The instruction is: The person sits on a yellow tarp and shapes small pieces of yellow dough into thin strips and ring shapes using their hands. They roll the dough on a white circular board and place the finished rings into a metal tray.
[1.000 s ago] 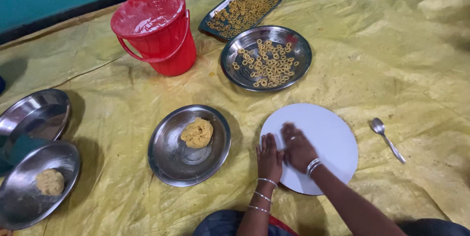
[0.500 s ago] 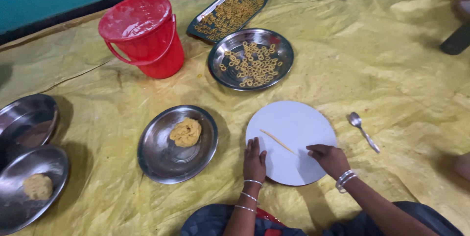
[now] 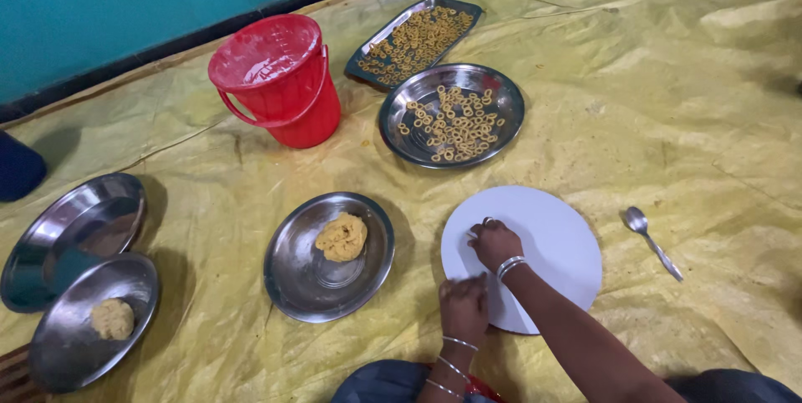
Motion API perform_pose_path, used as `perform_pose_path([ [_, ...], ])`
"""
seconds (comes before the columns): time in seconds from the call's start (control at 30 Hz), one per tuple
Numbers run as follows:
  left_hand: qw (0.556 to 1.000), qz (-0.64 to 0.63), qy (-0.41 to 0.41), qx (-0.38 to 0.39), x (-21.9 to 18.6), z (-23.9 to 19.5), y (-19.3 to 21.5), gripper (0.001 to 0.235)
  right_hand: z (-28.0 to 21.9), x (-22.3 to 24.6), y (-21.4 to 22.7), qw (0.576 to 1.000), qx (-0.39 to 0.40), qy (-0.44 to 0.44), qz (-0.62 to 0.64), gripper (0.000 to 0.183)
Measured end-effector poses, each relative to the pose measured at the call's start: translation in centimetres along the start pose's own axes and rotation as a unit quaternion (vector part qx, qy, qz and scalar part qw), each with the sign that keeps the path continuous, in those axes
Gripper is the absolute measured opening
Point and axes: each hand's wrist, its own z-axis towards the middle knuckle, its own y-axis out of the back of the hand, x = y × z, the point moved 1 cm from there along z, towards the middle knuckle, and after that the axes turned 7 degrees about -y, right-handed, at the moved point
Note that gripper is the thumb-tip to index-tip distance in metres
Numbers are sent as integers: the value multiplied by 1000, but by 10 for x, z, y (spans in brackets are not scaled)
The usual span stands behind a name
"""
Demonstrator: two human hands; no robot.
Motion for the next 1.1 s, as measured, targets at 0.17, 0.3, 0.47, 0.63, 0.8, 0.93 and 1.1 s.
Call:
perform_pose_path([
  [0.17, 986, -154, 66, -6, -8, 2, -14, 21, -5, -4, 30, 991, 20, -79, 105, 17],
  [0.3, 830, -469, 300, -20, -10, 16, -48, 24, -34, -28, 73, 970, -1, -112, 218, 25],
  [0.47, 551, -730, 395, -89, -29, 38, -79, 30, -93, -54, 108, 886, -3, -206, 415, 29],
  [0.63, 527, -730, 415, -132, -53, 55, -82, 27, -115, -63, 121, 900, -15, -222, 375, 27],
  [0.8, 634, -668, 377, -100, -58, 64, -73, 25, -116, -69, 122, 900, 20, -232, 369, 30],
  [0.93, 737, -595, 316, -60, -55, 72, -58, 22, -111, -71, 121, 928, -16, -174, 328, 29],
  [1.1, 817, -505, 278, -17, -62, 84, -39, 22, -111, -76, 123, 968, -84, -74, 226, 20],
])
